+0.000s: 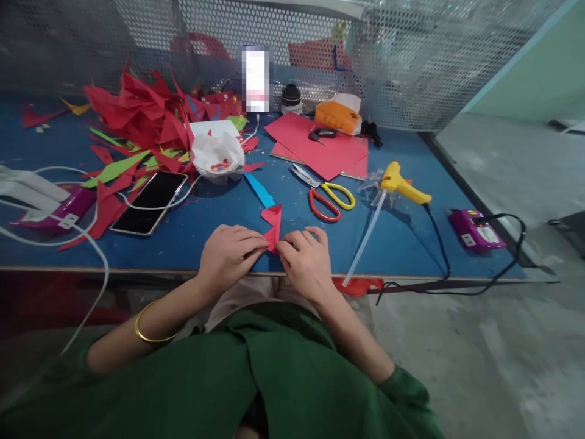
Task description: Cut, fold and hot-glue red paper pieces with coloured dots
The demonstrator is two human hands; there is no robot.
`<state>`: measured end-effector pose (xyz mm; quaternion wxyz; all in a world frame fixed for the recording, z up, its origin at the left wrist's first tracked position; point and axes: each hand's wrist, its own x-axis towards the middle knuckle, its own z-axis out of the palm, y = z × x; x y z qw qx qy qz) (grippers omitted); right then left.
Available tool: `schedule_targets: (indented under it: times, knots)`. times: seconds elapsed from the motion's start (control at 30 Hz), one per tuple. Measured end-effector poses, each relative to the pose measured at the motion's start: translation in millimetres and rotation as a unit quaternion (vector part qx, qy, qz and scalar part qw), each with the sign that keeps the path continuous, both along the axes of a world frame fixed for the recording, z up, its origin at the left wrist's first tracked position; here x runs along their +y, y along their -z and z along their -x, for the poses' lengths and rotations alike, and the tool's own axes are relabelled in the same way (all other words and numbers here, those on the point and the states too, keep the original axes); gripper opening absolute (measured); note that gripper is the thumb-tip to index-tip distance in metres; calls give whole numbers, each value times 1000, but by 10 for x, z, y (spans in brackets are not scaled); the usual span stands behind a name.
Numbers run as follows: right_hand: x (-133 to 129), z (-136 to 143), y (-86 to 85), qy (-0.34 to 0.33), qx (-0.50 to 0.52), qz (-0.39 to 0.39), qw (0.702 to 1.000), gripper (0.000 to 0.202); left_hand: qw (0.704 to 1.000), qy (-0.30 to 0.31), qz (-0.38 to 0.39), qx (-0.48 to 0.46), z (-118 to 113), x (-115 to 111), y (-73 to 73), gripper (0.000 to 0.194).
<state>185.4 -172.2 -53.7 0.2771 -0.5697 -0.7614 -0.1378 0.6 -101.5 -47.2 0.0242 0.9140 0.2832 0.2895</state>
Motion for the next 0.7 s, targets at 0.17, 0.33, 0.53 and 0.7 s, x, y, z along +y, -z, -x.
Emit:
schedule_targets:
  times: [0.17,0.33,0.53,0.7]
  knots:
    - [-14,10,2,-6,18,24,1000,13,999,2,44,7,42,-33,-37,9]
    - [-40,45,0,7,66,56,996,12,996,7,85,2,27,14,-35,10]
    - [-1,131,-22,78,169,144,972,8,985,-20,172,-11,-2,80,-31,6]
    - [24,184,-45,116,203,163,959,11,982,-42,184,1,-56,81,-43,7]
